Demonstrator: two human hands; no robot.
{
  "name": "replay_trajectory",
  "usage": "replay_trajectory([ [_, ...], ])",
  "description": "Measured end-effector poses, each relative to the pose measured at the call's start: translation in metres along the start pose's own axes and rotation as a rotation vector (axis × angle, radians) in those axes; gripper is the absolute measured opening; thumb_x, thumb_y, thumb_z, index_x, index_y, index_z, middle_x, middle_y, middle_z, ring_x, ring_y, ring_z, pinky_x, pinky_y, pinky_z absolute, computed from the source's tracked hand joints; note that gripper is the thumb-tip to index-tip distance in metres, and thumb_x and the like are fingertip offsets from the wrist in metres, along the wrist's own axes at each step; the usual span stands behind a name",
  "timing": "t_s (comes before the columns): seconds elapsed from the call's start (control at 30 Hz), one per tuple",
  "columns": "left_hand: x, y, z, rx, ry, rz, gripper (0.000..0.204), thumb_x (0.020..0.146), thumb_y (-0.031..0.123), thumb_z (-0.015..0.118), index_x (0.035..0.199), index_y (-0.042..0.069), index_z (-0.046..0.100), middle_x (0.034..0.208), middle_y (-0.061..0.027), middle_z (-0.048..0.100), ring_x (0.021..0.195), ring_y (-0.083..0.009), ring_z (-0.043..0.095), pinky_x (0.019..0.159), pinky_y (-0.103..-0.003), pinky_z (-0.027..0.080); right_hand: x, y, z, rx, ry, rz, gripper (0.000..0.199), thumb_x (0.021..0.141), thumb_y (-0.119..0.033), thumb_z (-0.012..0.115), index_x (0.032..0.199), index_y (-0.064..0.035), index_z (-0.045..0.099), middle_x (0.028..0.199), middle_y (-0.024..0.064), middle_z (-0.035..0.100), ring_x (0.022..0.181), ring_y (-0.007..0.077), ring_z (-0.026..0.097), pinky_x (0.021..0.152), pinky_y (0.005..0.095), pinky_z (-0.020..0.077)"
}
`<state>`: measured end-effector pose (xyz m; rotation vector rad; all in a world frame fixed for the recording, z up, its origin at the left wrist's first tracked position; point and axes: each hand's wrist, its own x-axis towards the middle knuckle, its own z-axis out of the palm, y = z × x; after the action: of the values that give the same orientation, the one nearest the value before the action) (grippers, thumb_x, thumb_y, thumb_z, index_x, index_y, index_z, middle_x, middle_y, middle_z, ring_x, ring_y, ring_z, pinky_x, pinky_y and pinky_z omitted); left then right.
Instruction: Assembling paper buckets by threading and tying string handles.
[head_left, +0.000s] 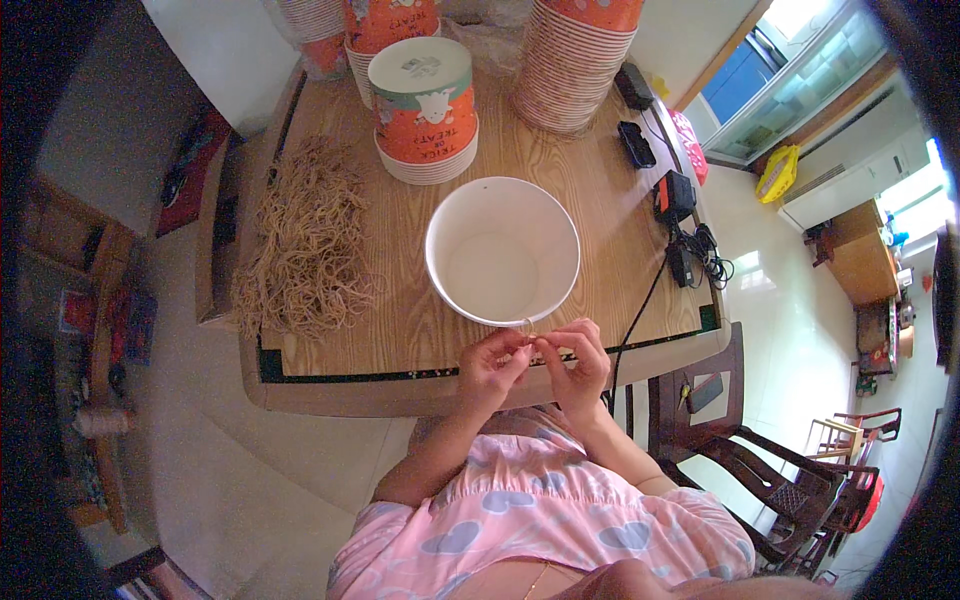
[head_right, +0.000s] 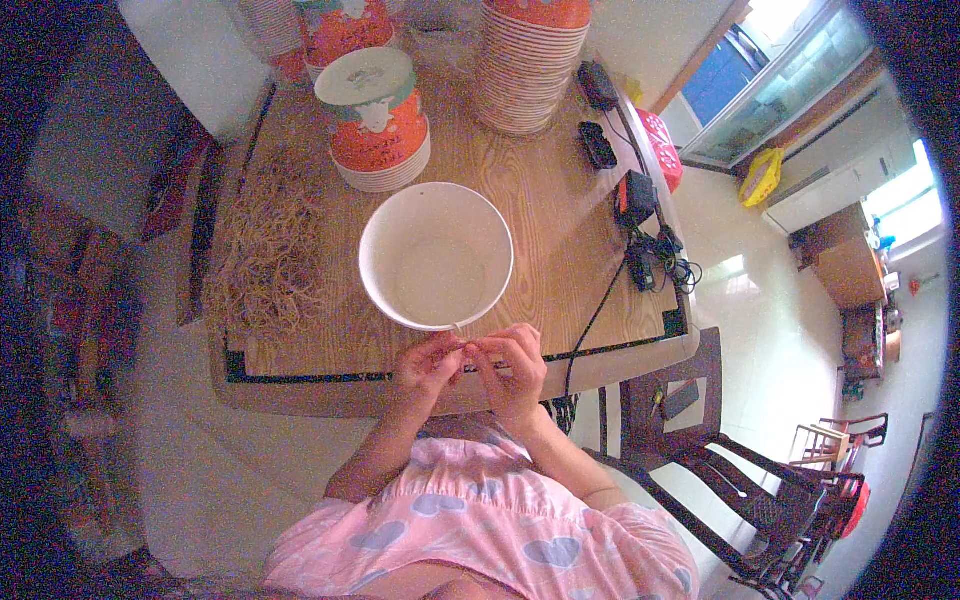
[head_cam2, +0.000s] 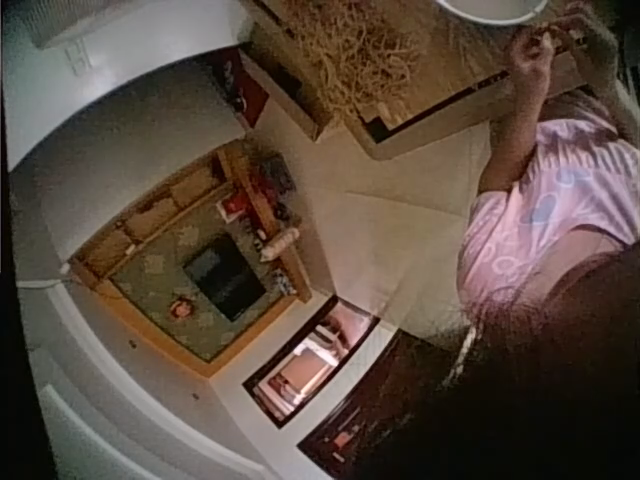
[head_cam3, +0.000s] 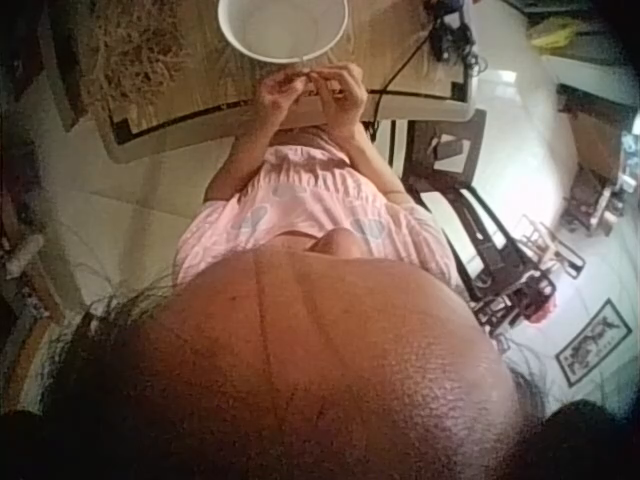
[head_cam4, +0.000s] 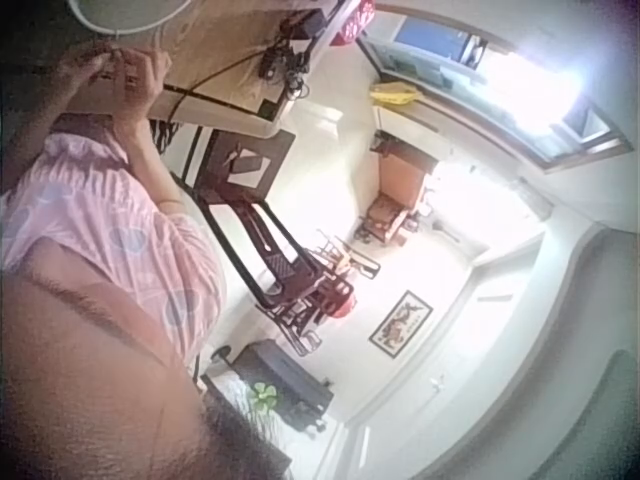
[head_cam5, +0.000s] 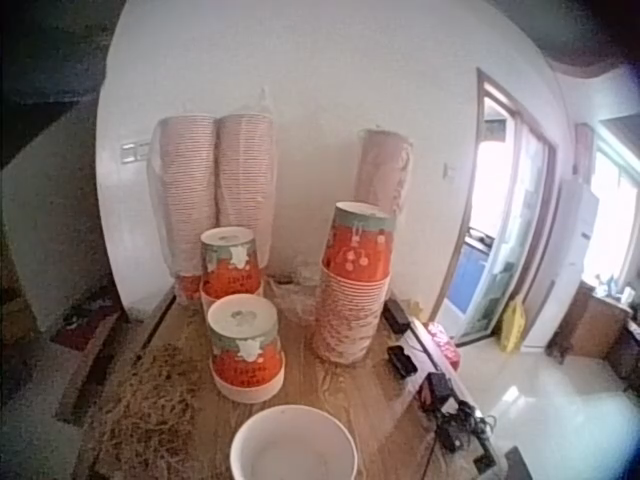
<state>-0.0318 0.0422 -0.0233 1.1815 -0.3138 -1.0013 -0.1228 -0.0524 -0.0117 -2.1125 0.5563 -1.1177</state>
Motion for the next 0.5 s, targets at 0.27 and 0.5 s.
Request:
replay_trajectory([
  [0.27,0.000,0.006,-0.004,-0.145,-0.044,-0.068,0.026,0.086,0.023,0.048,0.094,0.002,0.060,0.081,-0.0034,0.059,0.064,-0.0091,0.053,0.050,-0.022,0.043,-0.003,0.007,0.003,-0.091,0.034,-0.114,0.022,0.065,-0.004,0.067,0.087,-0.0076,0.065,0.078,0.0053,0.057,0.073,0.0225,0.053,0.073,0.0374,0.0397],
  [0.5,0.006,0.004,-0.011,-0.261,-0.097,-0.155,0.026,0.084,0.024,0.049,0.096,0.003,0.060,0.084,-0.0037,0.059,0.066,-0.0104,0.054,0.051,-0.023,0.043,-0.006,0.011,0.007,-0.139,0.034,-0.178,0.027,0.066,-0.005,0.066,0.092,-0.0141,0.067,0.087,0.0037,0.060,0.079,0.0207,0.055,0.081,0.0408,0.0393],
])
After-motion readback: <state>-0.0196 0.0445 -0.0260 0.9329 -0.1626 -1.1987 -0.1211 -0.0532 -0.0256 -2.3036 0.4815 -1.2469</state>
